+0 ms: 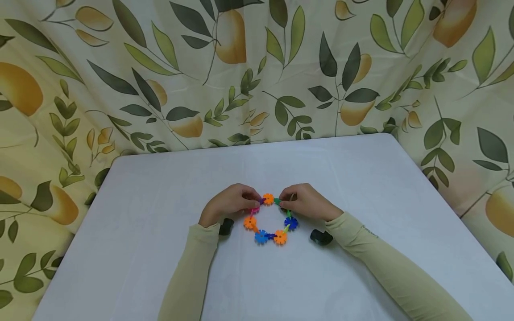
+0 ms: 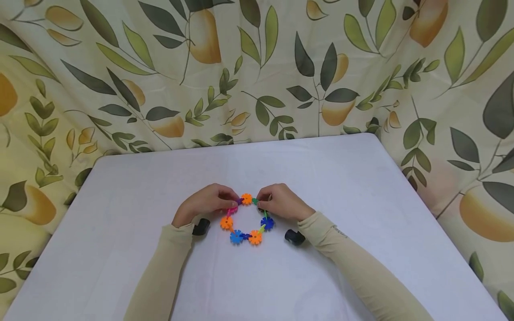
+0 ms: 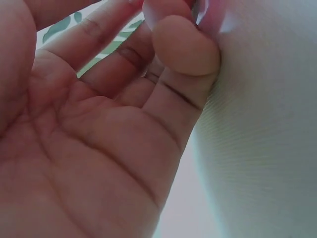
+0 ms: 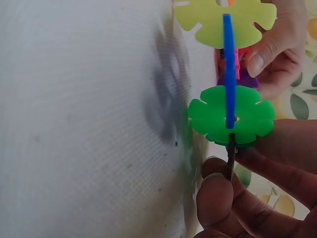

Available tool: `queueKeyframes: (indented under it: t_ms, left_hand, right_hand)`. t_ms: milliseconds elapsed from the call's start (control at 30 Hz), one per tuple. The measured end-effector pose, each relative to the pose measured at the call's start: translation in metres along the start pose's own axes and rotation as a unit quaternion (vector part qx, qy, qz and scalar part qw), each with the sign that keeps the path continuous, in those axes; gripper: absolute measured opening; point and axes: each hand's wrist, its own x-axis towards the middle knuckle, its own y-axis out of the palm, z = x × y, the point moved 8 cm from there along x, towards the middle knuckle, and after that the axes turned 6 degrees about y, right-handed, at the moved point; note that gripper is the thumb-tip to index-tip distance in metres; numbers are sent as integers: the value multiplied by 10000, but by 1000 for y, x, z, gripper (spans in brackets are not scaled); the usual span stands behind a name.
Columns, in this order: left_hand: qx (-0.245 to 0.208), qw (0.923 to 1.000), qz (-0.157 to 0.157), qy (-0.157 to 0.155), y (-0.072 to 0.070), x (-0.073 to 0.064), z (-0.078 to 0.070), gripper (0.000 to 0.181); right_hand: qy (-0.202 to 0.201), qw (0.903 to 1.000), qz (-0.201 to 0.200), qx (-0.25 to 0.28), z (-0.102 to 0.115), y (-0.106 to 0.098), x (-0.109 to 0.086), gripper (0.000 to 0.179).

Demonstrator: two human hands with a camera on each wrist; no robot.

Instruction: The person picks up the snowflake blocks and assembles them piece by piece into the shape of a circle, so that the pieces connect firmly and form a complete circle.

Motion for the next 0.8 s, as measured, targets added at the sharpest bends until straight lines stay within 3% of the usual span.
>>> queueKeyframes:
  t_ms: [267,567,800]
  left_hand:
    - [-83,9997,-13,-222,3,0,2,26]
    - [606,9981,65,-125,8,5,-8,30]
    - [367,9992,-21,-145,8,4,-6,25]
  right_hand:
    - [-20,10000,6,60,-3,1,0,8]
    - [-91,9999,-73,60,-2,0,-1,8]
    - [-134,9998,-119,100,-4,0,-2,8]
